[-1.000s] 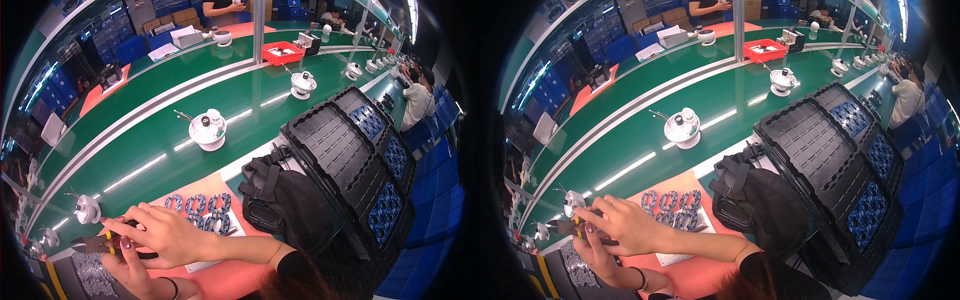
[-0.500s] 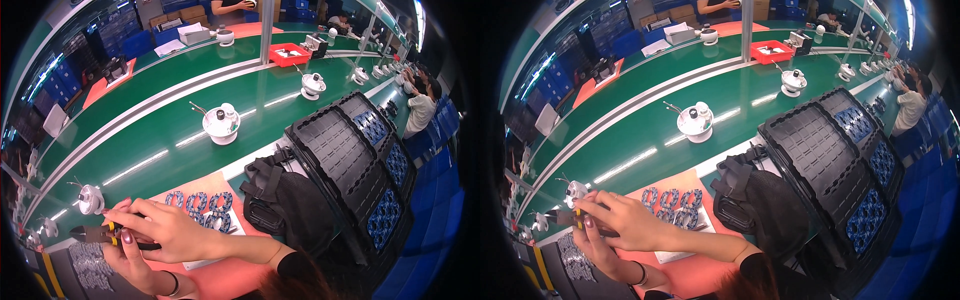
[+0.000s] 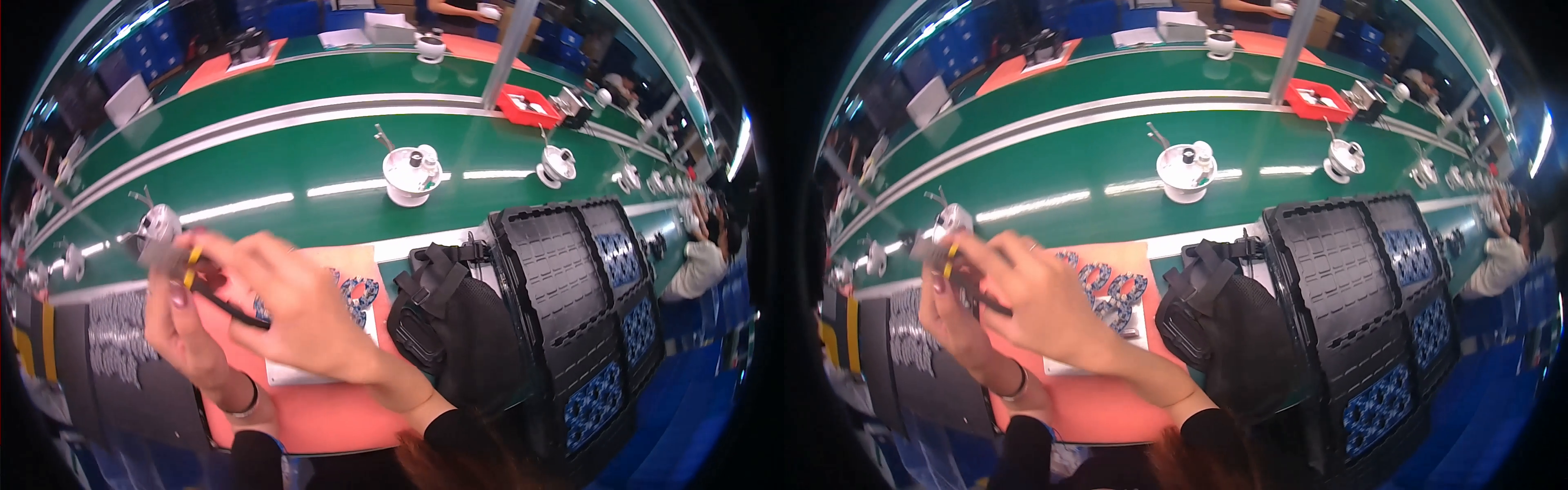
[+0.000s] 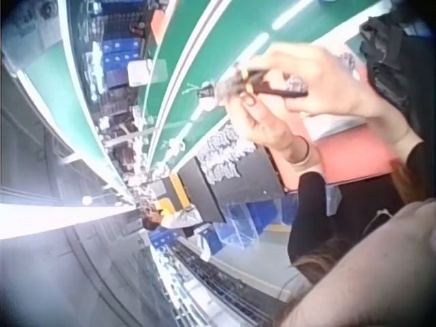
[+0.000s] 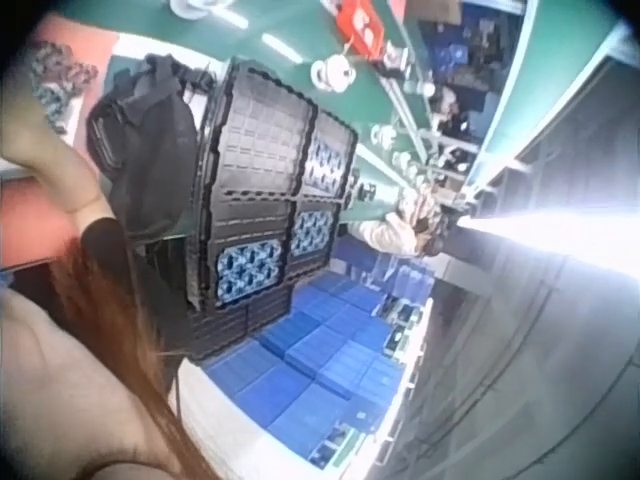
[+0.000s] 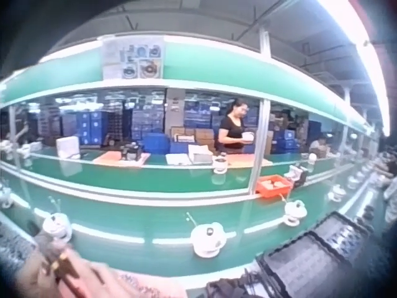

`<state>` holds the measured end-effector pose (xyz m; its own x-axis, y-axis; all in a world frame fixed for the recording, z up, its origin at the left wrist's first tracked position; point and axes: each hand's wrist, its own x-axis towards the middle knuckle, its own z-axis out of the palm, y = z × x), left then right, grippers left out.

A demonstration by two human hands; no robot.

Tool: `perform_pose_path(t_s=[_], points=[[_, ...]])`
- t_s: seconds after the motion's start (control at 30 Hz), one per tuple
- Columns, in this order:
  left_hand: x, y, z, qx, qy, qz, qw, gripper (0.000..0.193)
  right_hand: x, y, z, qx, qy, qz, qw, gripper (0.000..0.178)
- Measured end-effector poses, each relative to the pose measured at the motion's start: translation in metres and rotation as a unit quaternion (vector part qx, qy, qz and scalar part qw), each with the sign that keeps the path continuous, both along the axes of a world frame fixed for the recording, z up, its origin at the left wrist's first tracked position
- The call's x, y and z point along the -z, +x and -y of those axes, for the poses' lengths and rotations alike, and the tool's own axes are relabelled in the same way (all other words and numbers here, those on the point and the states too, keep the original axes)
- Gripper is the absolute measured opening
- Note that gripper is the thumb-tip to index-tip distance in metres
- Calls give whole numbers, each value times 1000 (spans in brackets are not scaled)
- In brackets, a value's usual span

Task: The recorder uses cutting pliers to separate small LED circuit boards from a larger frame and organizes the individual components on a tray.

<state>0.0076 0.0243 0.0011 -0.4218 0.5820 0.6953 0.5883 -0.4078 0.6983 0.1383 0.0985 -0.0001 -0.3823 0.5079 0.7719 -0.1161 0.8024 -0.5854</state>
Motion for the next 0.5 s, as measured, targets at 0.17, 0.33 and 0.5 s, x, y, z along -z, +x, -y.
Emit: perform_pose_path(t_s=[0.17, 0.33, 0.5], points=[[-14, 2, -27, 50, 71, -2, 996, 31, -32, 43, -50, 175, 57, 127, 975, 67], [-4, 55, -138, 76, -122, -295, 944, 27, -46, 135, -158, 344, 68, 282, 893, 67], [60, 81, -232, 82, -295, -459, 834, 42, -31, 174, -249, 418, 173, 482, 750, 56]])
